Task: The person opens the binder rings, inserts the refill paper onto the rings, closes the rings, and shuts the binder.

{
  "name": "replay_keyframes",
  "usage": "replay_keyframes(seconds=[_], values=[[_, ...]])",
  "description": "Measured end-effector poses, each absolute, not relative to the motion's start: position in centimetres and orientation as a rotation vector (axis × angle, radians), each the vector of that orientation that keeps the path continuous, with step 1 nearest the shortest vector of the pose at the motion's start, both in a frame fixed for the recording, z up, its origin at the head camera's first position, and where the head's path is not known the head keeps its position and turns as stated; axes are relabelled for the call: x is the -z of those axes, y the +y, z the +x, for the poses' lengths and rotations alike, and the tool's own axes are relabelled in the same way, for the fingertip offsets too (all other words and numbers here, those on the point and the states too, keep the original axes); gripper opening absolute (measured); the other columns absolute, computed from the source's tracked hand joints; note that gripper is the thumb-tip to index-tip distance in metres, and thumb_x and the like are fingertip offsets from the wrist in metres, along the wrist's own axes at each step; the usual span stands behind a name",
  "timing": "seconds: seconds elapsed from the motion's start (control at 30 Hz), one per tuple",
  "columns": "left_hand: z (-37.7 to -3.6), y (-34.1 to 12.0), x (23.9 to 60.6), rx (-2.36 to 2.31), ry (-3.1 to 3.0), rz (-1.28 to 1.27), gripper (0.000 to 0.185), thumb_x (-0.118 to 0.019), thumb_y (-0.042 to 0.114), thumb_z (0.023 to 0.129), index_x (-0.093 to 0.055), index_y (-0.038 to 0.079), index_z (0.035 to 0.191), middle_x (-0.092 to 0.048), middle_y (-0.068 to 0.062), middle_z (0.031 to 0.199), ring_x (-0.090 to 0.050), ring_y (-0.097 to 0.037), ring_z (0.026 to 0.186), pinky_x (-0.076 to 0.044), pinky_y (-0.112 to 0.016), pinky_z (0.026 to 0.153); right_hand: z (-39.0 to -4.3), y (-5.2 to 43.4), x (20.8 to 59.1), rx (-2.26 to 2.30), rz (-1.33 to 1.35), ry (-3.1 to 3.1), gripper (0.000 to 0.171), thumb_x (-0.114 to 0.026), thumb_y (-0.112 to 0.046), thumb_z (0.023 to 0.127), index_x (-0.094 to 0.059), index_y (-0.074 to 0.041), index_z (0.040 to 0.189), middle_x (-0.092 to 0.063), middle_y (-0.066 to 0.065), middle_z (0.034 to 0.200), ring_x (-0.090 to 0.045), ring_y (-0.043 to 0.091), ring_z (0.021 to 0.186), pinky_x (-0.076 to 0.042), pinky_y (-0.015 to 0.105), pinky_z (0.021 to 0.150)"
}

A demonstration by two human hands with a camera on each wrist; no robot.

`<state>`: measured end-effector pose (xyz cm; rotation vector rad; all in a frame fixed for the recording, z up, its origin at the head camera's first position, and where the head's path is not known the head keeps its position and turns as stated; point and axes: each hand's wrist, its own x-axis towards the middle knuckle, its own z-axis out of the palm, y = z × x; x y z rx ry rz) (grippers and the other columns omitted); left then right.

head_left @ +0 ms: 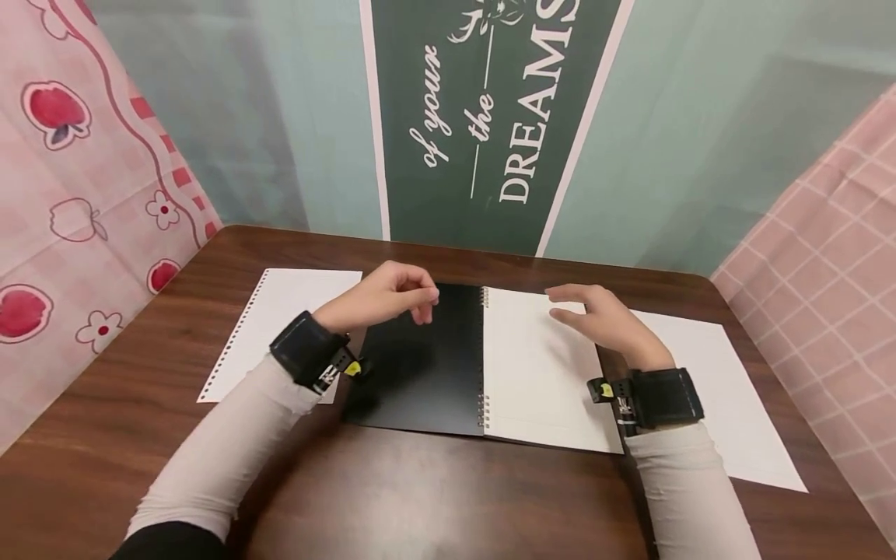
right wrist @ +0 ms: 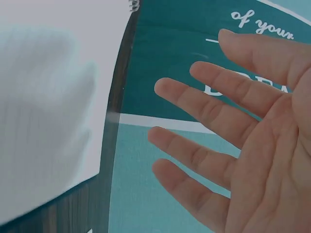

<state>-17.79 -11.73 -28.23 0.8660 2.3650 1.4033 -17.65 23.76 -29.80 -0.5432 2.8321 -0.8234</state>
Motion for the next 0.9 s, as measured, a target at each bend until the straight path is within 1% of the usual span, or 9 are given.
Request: replay_keyframes(seconds=[0.1, 0.23, 0.37, 0.47, 0.53, 0.6, 0.77, 0.9], values=[[-18.6, -10.8, 28.5, -1.424, 2.353, 0.864, 0.017, -0.056, 0.015, 0.101, -0.068, 0.006, 0.093, -0.072, -0.009, 0.08, -0.069, -0.027, 0.076, -0.053, -0.032, 0.071, -18.3, 23.2, 30.0, 0.866, -0.545, 2.823, 0.04, -0.058, -0.02, 0.1, -0.057, -0.003, 0.137, -0.058, 0.02, 0.139, -0.047, 0.04, 0.136, -0.038, 0.06, 0.108], [-19.6, -9.9, 28.8, -1.411, 2.367, 0.859, 0.016, -0.056, 0.015, 0.101, -0.067, 0.005, 0.094, -0.073, -0.012, 0.083, -0.071, -0.028, 0.078, -0.052, -0.035, 0.071, -19.2, 22.5, 30.3, 0.939, -0.534, 2.806, 0.037, -0.058, -0.019, 0.1, -0.06, -0.004, 0.134, -0.062, 0.019, 0.134, -0.053, 0.038, 0.131, -0.04, 0.059, 0.107], [-20.4, -9.2, 29.0, -1.349, 2.391, 0.861, 0.015, -0.057, 0.013, 0.1, -0.067, 0.003, 0.096, -0.073, -0.017, 0.089, -0.071, -0.035, 0.084, -0.056, -0.042, 0.081, -20.2, 21.9, 30.3, 1.013, -0.5, 2.764, 0.036, -0.057, -0.019, 0.101, -0.06, -0.004, 0.134, -0.063, 0.02, 0.133, -0.054, 0.036, 0.129, -0.042, 0.056, 0.106], [-20.8, -8.8, 29.0, -1.314, 2.402, 0.85, 0.014, -0.057, 0.012, 0.099, -0.067, 0.002, 0.097, -0.072, -0.021, 0.093, -0.07, -0.04, 0.088, -0.056, -0.047, 0.088, -20.9, 21.5, 30.1, 1.054, -0.465, 2.739, 0.037, -0.057, -0.02, 0.101, -0.059, -0.004, 0.135, -0.061, 0.02, 0.135, -0.055, 0.036, 0.128, -0.044, 0.054, 0.105], [-21.0, -8.6, 28.9, -1.316, 2.413, 0.836, 0.015, -0.057, 0.013, 0.1, -0.067, 0.002, 0.099, -0.072, -0.022, 0.095, -0.07, -0.039, 0.088, -0.055, -0.048, 0.089, -21.4, 21.2, 29.9, 1.072, -0.443, 2.735, 0.037, -0.056, -0.02, 0.101, -0.058, -0.005, 0.135, -0.059, 0.019, 0.137, -0.054, 0.035, 0.127, -0.044, 0.053, 0.105], [-21.3, -8.3, 28.8, -1.349, 2.415, 0.815, 0.016, -0.056, 0.013, 0.1, -0.067, 0.002, 0.1, -0.072, -0.022, 0.096, -0.07, -0.036, 0.086, -0.055, -0.048, 0.089, -21.9, 20.8, 29.7, 1.089, -0.426, 2.73, 0.037, -0.056, -0.02, 0.101, -0.058, -0.005, 0.135, -0.057, 0.019, 0.139, -0.053, 0.035, 0.128, -0.044, 0.053, 0.105], [-21.8, -7.8, 28.5, -1.432, 2.429, 0.767, 0.017, -0.056, 0.013, 0.1, -0.067, 0.0, 0.1, -0.072, -0.02, 0.094, -0.071, -0.023, 0.077, -0.058, -0.038, 0.081, -22.8, 19.2, 29.3, 1.139, -0.421, 2.669, 0.036, -0.056, -0.02, 0.102, -0.059, -0.004, 0.134, -0.055, 0.019, 0.141, -0.05, 0.035, 0.131, -0.044, 0.053, 0.106], [-22.5, -7.0, 28.4, -1.481, 2.442, 0.747, 0.018, -0.056, 0.013, 0.1, -0.069, 0.0, 0.099, -0.073, -0.017, 0.09, -0.072, -0.026, 0.078, -0.054, -0.028, 0.069, -23.3, 18.2, 29.0, 1.171, -0.395, 2.662, 0.035, -0.055, -0.019, 0.102, -0.06, -0.003, 0.132, -0.058, 0.019, 0.137, -0.053, 0.035, 0.128, -0.045, 0.052, 0.105]])
